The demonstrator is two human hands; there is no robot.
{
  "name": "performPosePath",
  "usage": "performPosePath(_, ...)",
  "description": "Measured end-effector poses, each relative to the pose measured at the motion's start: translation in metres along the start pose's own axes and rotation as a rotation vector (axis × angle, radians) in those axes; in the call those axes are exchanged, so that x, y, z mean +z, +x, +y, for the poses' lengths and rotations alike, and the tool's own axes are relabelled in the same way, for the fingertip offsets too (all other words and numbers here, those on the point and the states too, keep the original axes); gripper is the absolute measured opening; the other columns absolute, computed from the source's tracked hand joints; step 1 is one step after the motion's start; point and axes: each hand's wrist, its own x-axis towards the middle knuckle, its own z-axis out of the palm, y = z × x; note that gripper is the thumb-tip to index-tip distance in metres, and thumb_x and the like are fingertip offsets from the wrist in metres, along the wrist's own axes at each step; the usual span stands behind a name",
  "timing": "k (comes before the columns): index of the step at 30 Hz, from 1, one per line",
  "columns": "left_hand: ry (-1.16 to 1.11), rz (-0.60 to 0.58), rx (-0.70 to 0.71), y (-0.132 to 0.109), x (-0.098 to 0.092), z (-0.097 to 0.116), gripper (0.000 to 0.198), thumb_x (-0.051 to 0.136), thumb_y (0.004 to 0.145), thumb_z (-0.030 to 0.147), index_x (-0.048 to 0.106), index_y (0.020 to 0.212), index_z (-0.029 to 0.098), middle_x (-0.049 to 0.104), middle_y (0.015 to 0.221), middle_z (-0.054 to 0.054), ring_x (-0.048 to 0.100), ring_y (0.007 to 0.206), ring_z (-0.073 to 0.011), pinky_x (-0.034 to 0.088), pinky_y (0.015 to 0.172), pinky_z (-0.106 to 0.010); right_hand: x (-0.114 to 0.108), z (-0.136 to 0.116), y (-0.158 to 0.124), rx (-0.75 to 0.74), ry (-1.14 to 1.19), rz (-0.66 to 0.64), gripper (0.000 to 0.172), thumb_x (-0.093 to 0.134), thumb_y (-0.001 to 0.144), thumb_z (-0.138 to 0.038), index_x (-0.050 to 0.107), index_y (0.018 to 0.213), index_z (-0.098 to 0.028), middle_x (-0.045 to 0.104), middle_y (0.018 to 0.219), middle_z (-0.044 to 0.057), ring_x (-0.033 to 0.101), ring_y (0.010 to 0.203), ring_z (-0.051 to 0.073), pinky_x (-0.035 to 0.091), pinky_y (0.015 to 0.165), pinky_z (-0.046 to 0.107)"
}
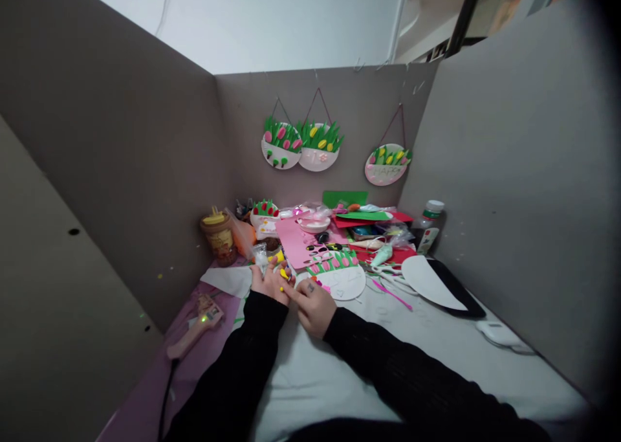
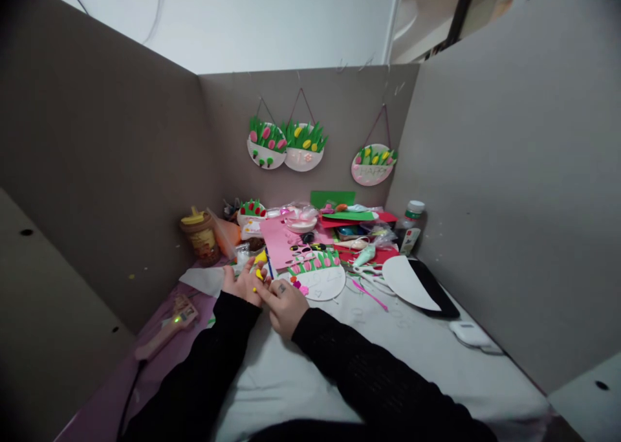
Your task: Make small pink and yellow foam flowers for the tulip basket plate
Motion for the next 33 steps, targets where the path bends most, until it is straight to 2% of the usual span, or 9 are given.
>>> performPosePath(3, 0.022, 0.020, -0.039, 0.0017, -0.0008, 0.0007, 0.059, 0.012, 0.079, 0.065, 0.047, 0.089, 0.020, 0.053, 0.080, -0.007, 0.052, 0.059, -0.0166, 0.046, 0.053, -0.034, -0.0004, 0.0001, 0.0002, -0.053, 0.029, -0.002, 0.069, 0.048, 0.066, -0.010, 0.038, 0.132, -0.027, 0.045, 0.089, 0.006, 0.040, 0.081, 0.020, 0.041, 0.069, 0.033)
performPosePath(8, 0.039, 0.075, -0.032, 0.0057, -0.0032, 0.0005, 0.058, 0.013, 0.080, 0.065, 0.047, 0.088, 0.018, 0.053, 0.078, -0.008, 0.051, 0.056, -0.0167, 0.045, 0.050, -0.033, -0.0001, 0.0016, 0.0012, -0.003, 0.043, 0.003, 0.074, 0.046, 0.066, -0.007, 0.031, 0.136, -0.021, 0.046, 0.090, 0.007, 0.041, 0.084, 0.021, 0.042, 0.072, 0.035)
performPosePath(12, 0.044, 0.132, -0.042, 0.0077, -0.0040, 0.0015, 0.058, 0.010, 0.080, 0.064, 0.046, 0.087, 0.019, 0.052, 0.076, -0.006, 0.050, 0.054, -0.0153, 0.045, 0.049, -0.032, 0.0016, 0.0019, 0.0000, -0.056, 0.044, -0.020, 0.071, 0.048, 0.066, -0.009, 0.036, 0.133, -0.027, 0.047, 0.091, 0.007, 0.042, 0.084, 0.021, 0.041, 0.071, 0.034)
performPosePath(16, 0.078, 0.202, -0.094, 0.0076, -0.0016, 0.0009, 0.057, 0.009, 0.081, 0.063, 0.045, 0.086, 0.018, 0.051, 0.075, -0.006, 0.049, 0.053, -0.0154, 0.044, 0.048, -0.032, 0.0013, 0.0007, 0.0022, 0.005, 0.004, -0.062, 0.072, 0.049, 0.068, -0.009, 0.032, 0.136, -0.026, 0.048, 0.094, 0.008, 0.041, 0.086, 0.021, 0.041, 0.072, 0.035)
performPosePath(22, 0.007, 0.170, -0.056, 0.0020, 0.0022, 0.0014, 0.059, 0.010, 0.079, 0.065, 0.045, 0.083, 0.017, 0.050, 0.074, -0.007, 0.050, 0.055, -0.0168, 0.045, 0.051, -0.034, -0.0009, 0.0031, 0.0031, 0.052, -0.058, -0.054, 0.070, 0.048, 0.068, -0.008, 0.035, 0.134, -0.025, 0.047, 0.094, 0.008, 0.040, 0.088, 0.022, 0.041, 0.074, 0.035)
performPosePath(28, -0.041, 0.165, -0.043, 0.0023, 0.0029, 0.0022, 0.060, 0.011, 0.080, 0.064, 0.048, 0.081, 0.017, 0.051, 0.071, -0.008, 0.049, 0.055, -0.0173, 0.045, 0.050, -0.034, -0.0008, 0.0048, 0.0014, 0.047, 0.000, -0.001, 0.070, 0.047, 0.067, -0.007, 0.035, 0.134, -0.021, 0.048, 0.092, 0.008, 0.041, 0.085, 0.021, 0.042, 0.073, 0.035)
performPosePath(33, -0.018, 0.155, -0.039, 0.0049, 0.0007, 0.0019, 0.061, 0.011, 0.080, 0.064, 0.049, 0.082, 0.016, 0.052, 0.072, -0.009, 0.050, 0.055, -0.0181, 0.045, 0.048, -0.036, -0.0003, 0.0034, 0.0010, 0.031, 0.054, -0.015, 0.074, 0.047, 0.065, -0.006, 0.033, 0.135, -0.024, 0.047, 0.093, 0.007, 0.042, 0.088, 0.021, 0.041, 0.077, 0.036)
